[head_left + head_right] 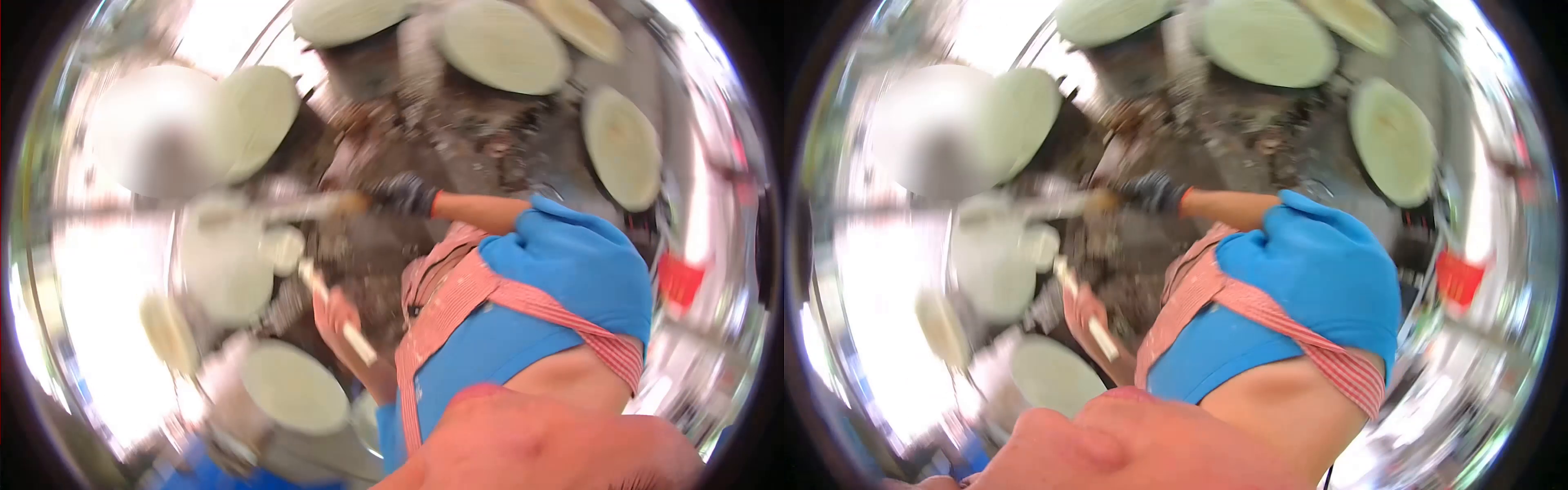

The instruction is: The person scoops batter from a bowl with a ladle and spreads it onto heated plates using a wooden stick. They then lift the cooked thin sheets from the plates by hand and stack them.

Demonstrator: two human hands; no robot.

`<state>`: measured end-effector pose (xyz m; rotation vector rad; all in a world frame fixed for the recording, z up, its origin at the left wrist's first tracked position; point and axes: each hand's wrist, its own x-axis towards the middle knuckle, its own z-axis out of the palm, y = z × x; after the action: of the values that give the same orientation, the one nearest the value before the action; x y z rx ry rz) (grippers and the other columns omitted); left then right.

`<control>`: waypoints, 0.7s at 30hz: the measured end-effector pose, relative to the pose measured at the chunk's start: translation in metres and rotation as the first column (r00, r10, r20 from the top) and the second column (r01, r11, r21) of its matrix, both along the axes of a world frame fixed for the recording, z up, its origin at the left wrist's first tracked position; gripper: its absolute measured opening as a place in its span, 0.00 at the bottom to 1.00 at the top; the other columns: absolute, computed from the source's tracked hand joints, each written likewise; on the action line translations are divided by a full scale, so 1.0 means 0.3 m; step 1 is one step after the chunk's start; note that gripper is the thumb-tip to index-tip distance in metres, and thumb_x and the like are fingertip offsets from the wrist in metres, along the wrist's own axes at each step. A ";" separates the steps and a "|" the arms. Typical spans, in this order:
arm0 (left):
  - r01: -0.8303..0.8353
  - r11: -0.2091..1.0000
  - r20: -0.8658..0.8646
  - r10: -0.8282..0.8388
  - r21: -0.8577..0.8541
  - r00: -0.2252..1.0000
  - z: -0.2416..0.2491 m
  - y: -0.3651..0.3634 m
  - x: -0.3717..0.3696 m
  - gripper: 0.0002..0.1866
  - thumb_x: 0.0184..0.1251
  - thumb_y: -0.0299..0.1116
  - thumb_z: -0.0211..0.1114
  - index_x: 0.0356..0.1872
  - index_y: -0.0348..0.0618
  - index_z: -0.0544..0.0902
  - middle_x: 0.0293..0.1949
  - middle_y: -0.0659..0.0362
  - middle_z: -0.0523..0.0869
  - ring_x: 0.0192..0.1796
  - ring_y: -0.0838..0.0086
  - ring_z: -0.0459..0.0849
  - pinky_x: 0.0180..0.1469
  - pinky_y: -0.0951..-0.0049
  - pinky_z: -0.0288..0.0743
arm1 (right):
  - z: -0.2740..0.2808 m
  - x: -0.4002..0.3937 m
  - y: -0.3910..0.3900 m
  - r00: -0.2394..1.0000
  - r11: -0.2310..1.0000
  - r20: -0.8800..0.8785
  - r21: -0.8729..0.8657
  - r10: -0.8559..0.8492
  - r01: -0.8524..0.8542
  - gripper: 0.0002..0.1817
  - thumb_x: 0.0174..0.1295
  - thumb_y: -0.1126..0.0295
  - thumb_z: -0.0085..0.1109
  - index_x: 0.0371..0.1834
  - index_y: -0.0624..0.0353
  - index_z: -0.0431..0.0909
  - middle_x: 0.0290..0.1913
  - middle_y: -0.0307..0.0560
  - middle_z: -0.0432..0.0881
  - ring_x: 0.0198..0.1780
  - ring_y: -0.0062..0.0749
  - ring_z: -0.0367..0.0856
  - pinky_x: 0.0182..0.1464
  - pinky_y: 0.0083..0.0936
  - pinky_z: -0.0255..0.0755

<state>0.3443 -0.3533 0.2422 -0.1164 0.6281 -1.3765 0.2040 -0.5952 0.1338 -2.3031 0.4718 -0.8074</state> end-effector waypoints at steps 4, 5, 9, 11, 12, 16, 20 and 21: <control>0.355 0.869 0.319 -0.247 -0.345 0.915 -0.062 -0.135 -0.156 0.16 0.68 0.41 0.42 0.50 0.46 0.69 0.17 0.65 0.60 0.12 0.83 0.55 0.12 0.82 0.52 | 0.101 -0.315 -0.077 0.969 0.970 -0.182 0.148 -0.164 0.192 0.22 0.51 0.57 0.58 0.49 0.52 0.72 0.39 0.47 0.78 0.40 0.38 0.78 0.41 0.28 0.70; 0.403 0.848 0.338 -0.289 -0.345 0.896 -0.157 -0.119 -0.161 0.16 0.68 0.41 0.42 0.50 0.46 0.69 0.17 0.65 0.60 0.12 0.83 0.55 0.12 0.82 0.52 | 0.093 -0.389 -0.092 0.965 0.940 -0.166 0.240 -0.205 0.241 0.23 0.51 0.56 0.57 0.51 0.51 0.71 0.42 0.48 0.77 0.42 0.38 0.77 0.44 0.27 0.69; 0.458 0.874 0.313 -0.485 0.160 0.816 -0.216 -0.320 -0.310 0.20 0.68 0.42 0.40 0.52 0.36 0.65 0.16 0.61 0.62 0.12 0.80 0.57 0.15 0.80 0.57 | -0.067 -0.797 -0.199 0.794 0.774 -0.238 0.192 -0.559 0.603 0.25 0.52 0.55 0.55 0.52 0.52 0.69 0.44 0.50 0.76 0.46 0.41 0.74 0.48 0.30 0.66; 0.603 0.796 -0.074 -0.605 -0.050 0.793 -0.265 -0.435 -0.380 0.19 0.68 0.41 0.41 0.46 0.33 0.68 0.16 0.62 0.60 0.14 0.80 0.58 0.16 0.80 0.57 | 0.024 -1.021 -0.186 0.709 0.686 -0.250 0.187 -0.659 0.704 0.23 0.52 0.56 0.54 0.50 0.54 0.69 0.42 0.50 0.77 0.43 0.46 0.75 0.46 0.34 0.67; 0.643 0.765 -0.076 -0.644 -0.041 0.761 -0.257 -0.472 -0.405 0.19 0.68 0.41 0.41 0.46 0.33 0.68 0.16 0.62 0.60 0.14 0.80 0.58 0.16 0.80 0.57 | 0.080 -1.106 -0.174 0.668 0.641 -0.254 0.193 -0.699 0.743 0.23 0.52 0.57 0.53 0.50 0.54 0.69 0.41 0.50 0.77 0.42 0.47 0.75 0.45 0.35 0.67; 0.764 0.644 -0.165 -0.751 0.037 0.640 -0.179 -0.634 -0.555 0.15 0.68 0.40 0.43 0.30 0.38 0.69 0.14 0.66 0.57 0.14 0.81 0.57 0.17 0.80 0.55 | 0.115 -1.327 -0.247 0.110 0.249 -0.619 -0.142 -0.778 0.958 0.17 0.51 0.59 0.51 0.43 0.53 0.71 0.38 0.51 0.77 0.37 0.43 0.77 0.40 0.39 0.68; 0.852 0.523 -0.147 -0.844 -0.013 0.515 -0.127 -0.744 -0.595 0.15 0.68 0.40 0.42 0.37 0.37 0.71 0.15 0.66 0.57 0.14 0.82 0.57 0.17 0.81 0.55 | -0.022 -1.436 -0.461 -0.176 0.025 -0.516 -0.359 -0.838 0.933 0.16 0.50 0.63 0.49 0.44 0.52 0.70 0.39 0.53 0.75 0.33 0.47 0.77 0.38 0.43 0.67; 0.873 0.488 -0.125 -0.866 -0.001 0.484 -0.117 -0.782 -0.587 0.15 0.68 0.40 0.42 0.38 0.37 0.71 0.16 0.66 0.58 0.15 0.83 0.58 0.17 0.81 0.55 | -0.037 -1.442 -0.497 -0.196 -0.021 -0.459 -0.359 -0.867 0.933 0.18 0.49 0.66 0.46 0.45 0.53 0.68 0.41 0.55 0.73 0.33 0.52 0.76 0.35 0.47 0.66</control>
<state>0.1681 -0.5878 0.2072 0.2324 0.8794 -2.3731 -0.2285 -0.7443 0.1228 -1.5958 2.7141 -0.4769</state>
